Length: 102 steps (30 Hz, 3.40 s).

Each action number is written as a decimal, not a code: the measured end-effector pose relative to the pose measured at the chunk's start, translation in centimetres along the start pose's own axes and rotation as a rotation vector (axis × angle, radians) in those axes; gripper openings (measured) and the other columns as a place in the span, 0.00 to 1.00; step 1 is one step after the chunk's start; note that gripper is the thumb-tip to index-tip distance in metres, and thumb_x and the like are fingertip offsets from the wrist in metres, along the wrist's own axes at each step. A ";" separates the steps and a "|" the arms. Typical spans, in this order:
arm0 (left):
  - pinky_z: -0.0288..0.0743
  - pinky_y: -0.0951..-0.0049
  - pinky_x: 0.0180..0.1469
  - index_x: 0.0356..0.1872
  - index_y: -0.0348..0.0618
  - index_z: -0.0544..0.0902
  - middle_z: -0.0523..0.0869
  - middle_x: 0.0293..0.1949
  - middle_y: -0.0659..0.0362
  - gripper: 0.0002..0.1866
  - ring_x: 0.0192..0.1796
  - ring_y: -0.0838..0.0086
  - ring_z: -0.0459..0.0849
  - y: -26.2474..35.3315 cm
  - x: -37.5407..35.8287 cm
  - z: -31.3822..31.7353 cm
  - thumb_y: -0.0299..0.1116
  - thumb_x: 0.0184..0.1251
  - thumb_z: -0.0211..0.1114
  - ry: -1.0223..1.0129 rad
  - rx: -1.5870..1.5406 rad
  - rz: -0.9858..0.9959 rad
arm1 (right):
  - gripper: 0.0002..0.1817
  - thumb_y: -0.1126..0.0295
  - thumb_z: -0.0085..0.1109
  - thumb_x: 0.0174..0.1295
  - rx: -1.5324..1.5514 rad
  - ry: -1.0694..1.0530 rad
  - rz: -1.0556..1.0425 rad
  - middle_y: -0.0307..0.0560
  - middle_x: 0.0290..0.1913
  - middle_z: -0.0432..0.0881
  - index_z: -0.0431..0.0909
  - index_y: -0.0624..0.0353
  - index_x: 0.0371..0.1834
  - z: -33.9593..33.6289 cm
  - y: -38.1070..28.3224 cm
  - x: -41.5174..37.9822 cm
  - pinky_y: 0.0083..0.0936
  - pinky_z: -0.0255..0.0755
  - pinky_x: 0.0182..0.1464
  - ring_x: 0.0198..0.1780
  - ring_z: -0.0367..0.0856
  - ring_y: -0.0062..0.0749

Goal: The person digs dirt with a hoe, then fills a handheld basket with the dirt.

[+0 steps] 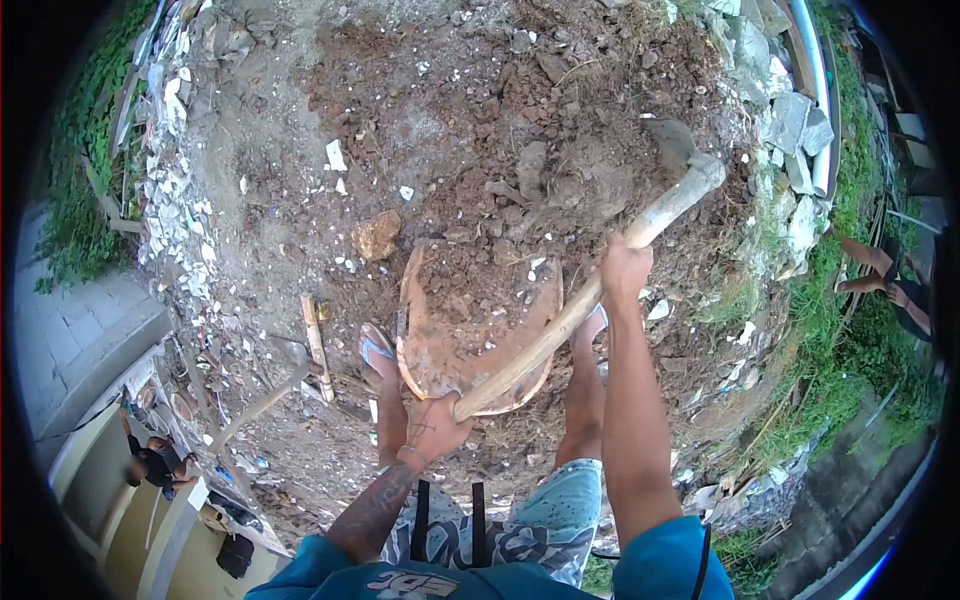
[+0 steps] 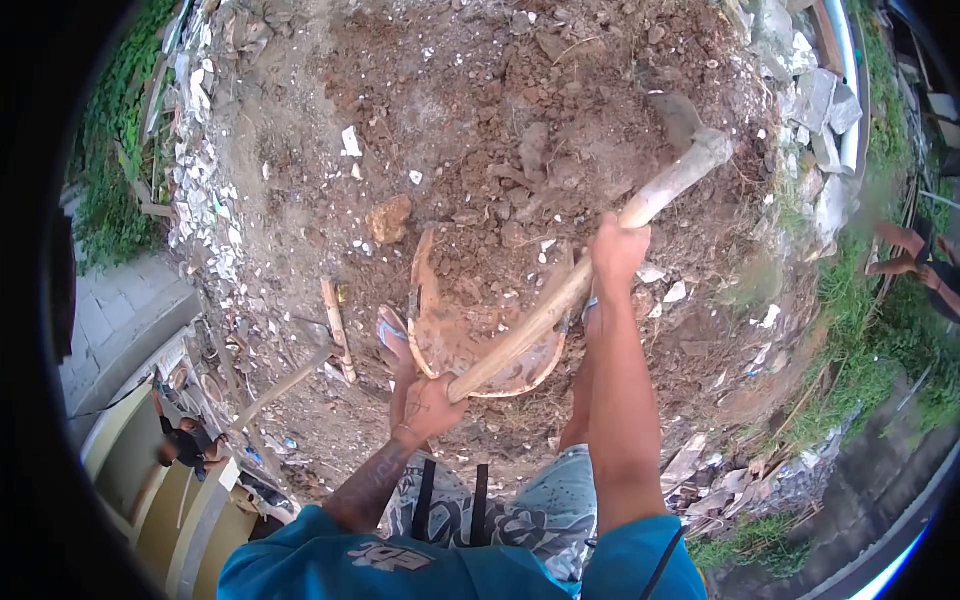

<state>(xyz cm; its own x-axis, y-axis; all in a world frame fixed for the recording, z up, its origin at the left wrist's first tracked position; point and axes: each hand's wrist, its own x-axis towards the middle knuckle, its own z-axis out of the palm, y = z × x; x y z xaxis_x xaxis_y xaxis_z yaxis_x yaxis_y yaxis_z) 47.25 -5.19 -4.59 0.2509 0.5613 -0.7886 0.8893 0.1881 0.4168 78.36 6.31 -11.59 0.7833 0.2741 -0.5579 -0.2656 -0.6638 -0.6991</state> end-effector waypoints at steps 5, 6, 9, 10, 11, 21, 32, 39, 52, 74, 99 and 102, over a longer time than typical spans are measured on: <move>0.78 0.55 0.33 0.29 0.47 0.82 0.84 0.22 0.49 0.14 0.27 0.53 0.84 -9.2 -9.7 1.9 0.45 0.48 0.69 -0.038 0.111 -0.034 | 0.24 0.77 0.55 0.55 0.018 -0.061 0.046 0.51 0.39 0.79 0.67 0.71 0.56 -1.3 11.4 -9.4 0.28 0.73 0.28 0.31 0.79 0.29; 0.78 0.55 0.33 0.28 0.48 0.82 0.83 0.21 0.50 0.14 0.26 0.52 0.84 -11.9 -12.3 1.6 0.46 0.49 0.69 -0.043 0.119 -0.046 | 0.19 0.79 0.52 0.55 0.076 -0.099 0.066 0.42 0.29 0.73 0.65 0.67 0.51 -1.2 13.3 -12.6 0.23 0.69 0.21 0.20 0.72 0.26; 0.78 0.56 0.31 0.24 0.49 0.80 0.82 0.19 0.52 0.13 0.24 0.54 0.84 -20.7 -20.0 0.4 0.45 0.46 0.70 -0.083 0.307 -0.159 | 0.19 0.79 0.53 0.55 0.169 -0.103 0.268 0.44 0.32 0.74 0.67 0.66 0.51 -1.1 19.0 -23.6 0.27 0.74 0.22 0.21 0.74 0.28; 0.78 0.56 0.30 0.23 0.49 0.80 0.82 0.19 0.52 0.12 0.24 0.55 0.84 -23.1 -21.4 -0.1 0.44 0.45 0.70 -0.075 0.333 -0.159 | 0.18 0.78 0.54 0.55 0.182 -0.087 0.298 0.45 0.31 0.74 0.68 0.65 0.51 -1.4 20.3 -25.2 0.27 0.74 0.22 0.21 0.74 0.28; 0.78 0.57 0.30 0.22 0.49 0.79 0.82 0.19 0.53 0.12 0.23 0.56 0.84 -24.4 -21.8 -0.6 0.44 0.44 0.70 -0.045 0.352 -0.142 | 0.18 0.78 0.54 0.55 0.194 -0.071 0.327 0.45 0.31 0.75 0.68 0.64 0.50 -1.5 20.4 -26.6 0.27 0.74 0.22 0.21 0.74 0.28; 0.75 0.57 0.30 0.27 0.46 0.78 0.81 0.22 0.54 0.13 0.26 0.57 0.83 3.4 5.8 5.2 0.37 0.41 0.73 0.377 -0.262 0.540 | 0.11 0.77 0.52 0.57 0.287 0.048 -0.365 0.45 0.27 0.71 0.64 0.66 0.41 -9.9 -14.2 -8.6 0.21 0.71 0.22 0.21 0.69 0.23; 0.78 0.59 0.36 0.37 0.44 0.85 0.85 0.26 0.48 0.16 0.31 0.51 0.85 6.0 12.9 6.9 0.40 0.48 0.72 0.338 -0.371 0.155 | 0.19 0.68 0.59 0.55 -0.340 -0.006 -0.455 0.52 0.29 0.82 0.73 0.73 0.45 8.5 -10.7 6.1 0.29 0.76 0.32 0.28 0.81 0.32; 0.79 0.63 0.40 0.43 0.40 0.85 0.86 0.31 0.46 0.16 0.37 0.56 0.88 2.1 3.3 12.7 0.34 0.52 0.69 0.153 -0.580 0.018 | 0.20 0.66 0.61 0.50 -0.284 -0.144 -0.422 0.59 0.34 0.83 0.75 0.70 0.42 5.6 -7.4 -3.4 0.36 0.75 0.42 0.36 0.84 0.42; 0.76 0.60 0.31 0.29 0.46 0.81 0.83 0.22 0.53 0.09 0.28 0.55 0.84 4.6 2.5 9.5 0.34 0.48 0.72 0.236 -0.475 0.470 | 0.12 0.77 0.52 0.56 0.103 -0.190 -0.368 0.43 0.22 0.73 0.65 0.67 0.42 -5.2 -15.6 -10.7 0.20 0.66 0.17 0.16 0.71 0.22; 0.78 0.63 0.39 0.42 0.36 0.82 0.86 0.30 0.46 0.15 0.37 0.57 0.87 -1.8 3.6 9.8 0.31 0.53 0.65 0.083 -0.545 -0.066 | 0.27 0.58 0.65 0.50 -0.568 -0.148 -0.256 0.69 0.41 0.83 0.77 0.74 0.44 12.5 0.0 1.8 0.40 0.76 0.53 0.49 0.83 0.56; 0.79 0.59 0.41 0.36 0.45 0.84 0.85 0.27 0.48 0.15 0.34 0.50 0.85 1.3 11.8 4.6 0.40 0.48 0.73 0.325 -0.427 0.176 | 0.14 0.67 0.57 0.59 -0.261 -0.048 -0.459 0.47 0.29 0.82 0.76 0.72 0.38 9.6 -11.5 -0.9 0.23 0.74 0.28 0.26 0.79 0.26; 0.79 0.61 0.45 0.41 0.43 0.84 0.87 0.33 0.48 0.17 0.39 0.59 0.88 -8.1 2.7 13.2 0.41 0.52 0.70 0.140 -0.548 -0.099 | 0.28 0.59 0.63 0.52 -0.675 -0.037 -0.324 0.69 0.43 0.82 0.76 0.75 0.49 14.9 5.9 -1.1 0.42 0.76 0.50 0.45 0.83 0.62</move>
<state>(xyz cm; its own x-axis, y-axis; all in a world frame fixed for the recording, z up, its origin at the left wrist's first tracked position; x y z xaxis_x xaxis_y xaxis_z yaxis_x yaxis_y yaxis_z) 45.80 -15.80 -16.06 0.0908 0.6141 -0.7840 0.5684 0.6144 0.5471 67.56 12.45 -21.81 0.7412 0.5436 -0.3938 0.3870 -0.8254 -0.4110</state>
